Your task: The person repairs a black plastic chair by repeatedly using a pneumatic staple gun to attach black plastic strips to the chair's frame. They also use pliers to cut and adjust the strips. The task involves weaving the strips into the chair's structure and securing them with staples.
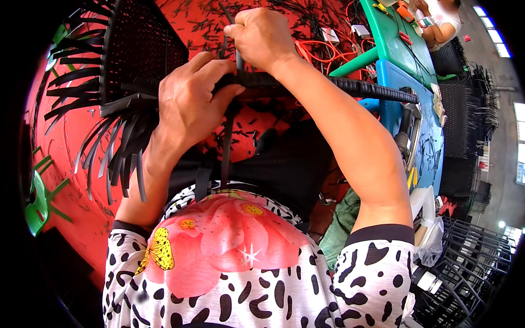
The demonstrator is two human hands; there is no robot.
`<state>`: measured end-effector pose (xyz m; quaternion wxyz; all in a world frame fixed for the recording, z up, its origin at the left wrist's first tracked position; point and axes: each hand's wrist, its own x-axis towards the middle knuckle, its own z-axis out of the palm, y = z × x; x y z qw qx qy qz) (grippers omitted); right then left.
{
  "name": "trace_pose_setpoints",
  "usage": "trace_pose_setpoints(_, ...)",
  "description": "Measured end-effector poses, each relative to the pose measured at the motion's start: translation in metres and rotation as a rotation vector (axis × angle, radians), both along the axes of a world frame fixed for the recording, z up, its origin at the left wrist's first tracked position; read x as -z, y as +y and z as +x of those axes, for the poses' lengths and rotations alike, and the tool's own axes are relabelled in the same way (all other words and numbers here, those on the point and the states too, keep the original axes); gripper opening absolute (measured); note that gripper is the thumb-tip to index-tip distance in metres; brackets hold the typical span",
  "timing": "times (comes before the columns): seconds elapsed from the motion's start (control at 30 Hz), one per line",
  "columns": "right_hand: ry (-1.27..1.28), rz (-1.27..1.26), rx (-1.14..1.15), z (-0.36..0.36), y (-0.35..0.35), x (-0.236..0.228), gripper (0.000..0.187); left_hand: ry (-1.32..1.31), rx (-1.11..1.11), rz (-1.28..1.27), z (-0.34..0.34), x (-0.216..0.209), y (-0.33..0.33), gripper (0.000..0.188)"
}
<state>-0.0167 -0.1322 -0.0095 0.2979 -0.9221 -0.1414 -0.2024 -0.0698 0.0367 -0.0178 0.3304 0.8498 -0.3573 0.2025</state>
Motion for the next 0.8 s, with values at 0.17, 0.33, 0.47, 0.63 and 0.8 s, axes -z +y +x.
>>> trace_pose_setpoints(0.17, 0.325, -0.027, -0.088, 0.007, -0.004, 0.0, 0.039, -0.07, 0.055, -0.012, -0.002, -0.003, 0.002, 0.032)
trace_pose_setpoints(0.33, 0.524, -0.118, -0.079, 0.011, -0.005, -0.003, 0.029, -0.097, 0.116, 0.018, 0.005, -0.001, 0.005, 0.034)
trace_pose_setpoints(0.47, 0.691, 0.364, 0.032, -0.005, 0.003, -0.015, 0.031, -0.083, 0.115, 0.022, 0.005, -0.001, 0.005, 0.034)
trace_pose_setpoints(0.63, 0.779, 0.322, -0.337, -0.009, -0.028, -0.014, 0.044, -0.068, 0.118, 0.03, 0.008, 0.001, 0.006, 0.035)
trace_pose_setpoints(0.8, 0.666, -0.099, -0.322, -0.004, -0.022, -0.019, 0.023, -0.035, 0.116, 0.052, 0.01, -0.004, 0.007, 0.037)
